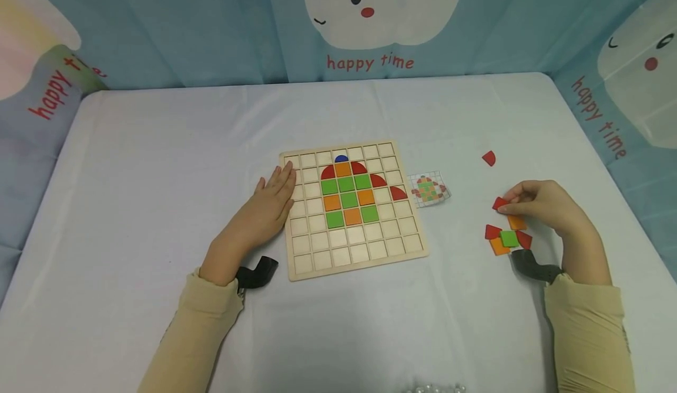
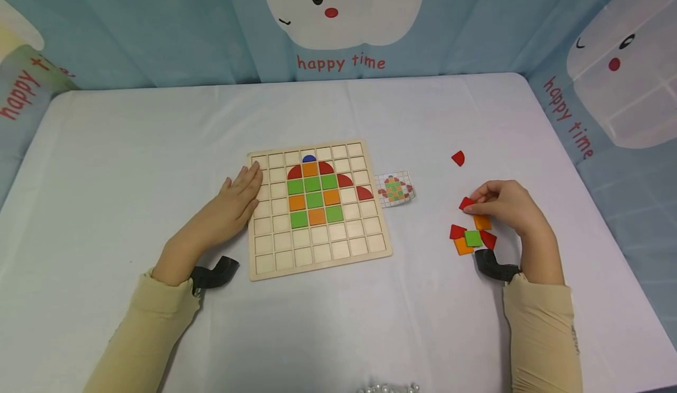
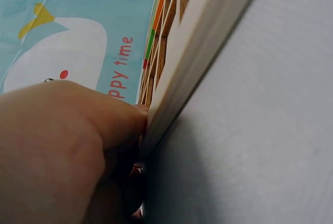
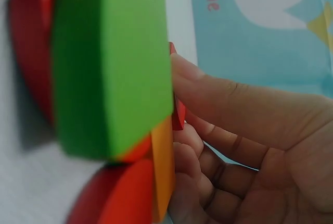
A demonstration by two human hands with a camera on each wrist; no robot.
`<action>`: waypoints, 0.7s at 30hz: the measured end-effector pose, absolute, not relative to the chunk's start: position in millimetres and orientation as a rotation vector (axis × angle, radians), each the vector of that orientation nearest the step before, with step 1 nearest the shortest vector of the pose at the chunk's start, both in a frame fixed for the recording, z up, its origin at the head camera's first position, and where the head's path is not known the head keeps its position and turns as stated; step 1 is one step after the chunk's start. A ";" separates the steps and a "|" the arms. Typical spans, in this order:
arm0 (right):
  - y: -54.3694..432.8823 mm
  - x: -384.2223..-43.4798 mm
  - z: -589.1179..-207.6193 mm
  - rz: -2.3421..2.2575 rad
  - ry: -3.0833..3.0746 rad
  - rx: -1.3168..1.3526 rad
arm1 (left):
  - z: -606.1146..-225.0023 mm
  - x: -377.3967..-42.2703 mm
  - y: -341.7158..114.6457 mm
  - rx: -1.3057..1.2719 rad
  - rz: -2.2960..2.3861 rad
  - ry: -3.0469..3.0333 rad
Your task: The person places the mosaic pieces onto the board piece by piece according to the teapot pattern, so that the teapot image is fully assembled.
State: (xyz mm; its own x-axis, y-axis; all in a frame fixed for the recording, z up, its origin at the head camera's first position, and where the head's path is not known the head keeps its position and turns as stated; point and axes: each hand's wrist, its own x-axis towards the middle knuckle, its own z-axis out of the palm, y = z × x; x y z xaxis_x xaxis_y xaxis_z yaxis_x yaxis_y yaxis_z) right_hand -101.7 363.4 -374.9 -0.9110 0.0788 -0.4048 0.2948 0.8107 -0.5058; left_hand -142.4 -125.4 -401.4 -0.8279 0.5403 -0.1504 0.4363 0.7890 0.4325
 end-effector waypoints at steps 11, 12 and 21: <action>361.9 -102.3 -373.5 -0.813 2.653 0.265 | -399.5 -143.3 -125.4 0.761 0.547 2.708; 361.9 -102.3 -373.4 -0.809 2.653 0.264 | -399.4 -143.2 -125.3 0.762 0.546 2.708; 361.0 -102.9 -373.4 -0.811 2.626 0.274 | -399.9 -142.9 -125.5 0.762 0.552 2.708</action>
State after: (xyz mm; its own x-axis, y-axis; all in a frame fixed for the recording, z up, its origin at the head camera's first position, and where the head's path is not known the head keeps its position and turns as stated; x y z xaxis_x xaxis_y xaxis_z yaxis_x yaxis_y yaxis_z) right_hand -102.9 361.0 -373.4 -0.9099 0.0733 -0.4083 0.2906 0.8149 -0.5015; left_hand -142.9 -125.5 -399.9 -0.8241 0.5446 -0.1555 0.4402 0.7887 0.4292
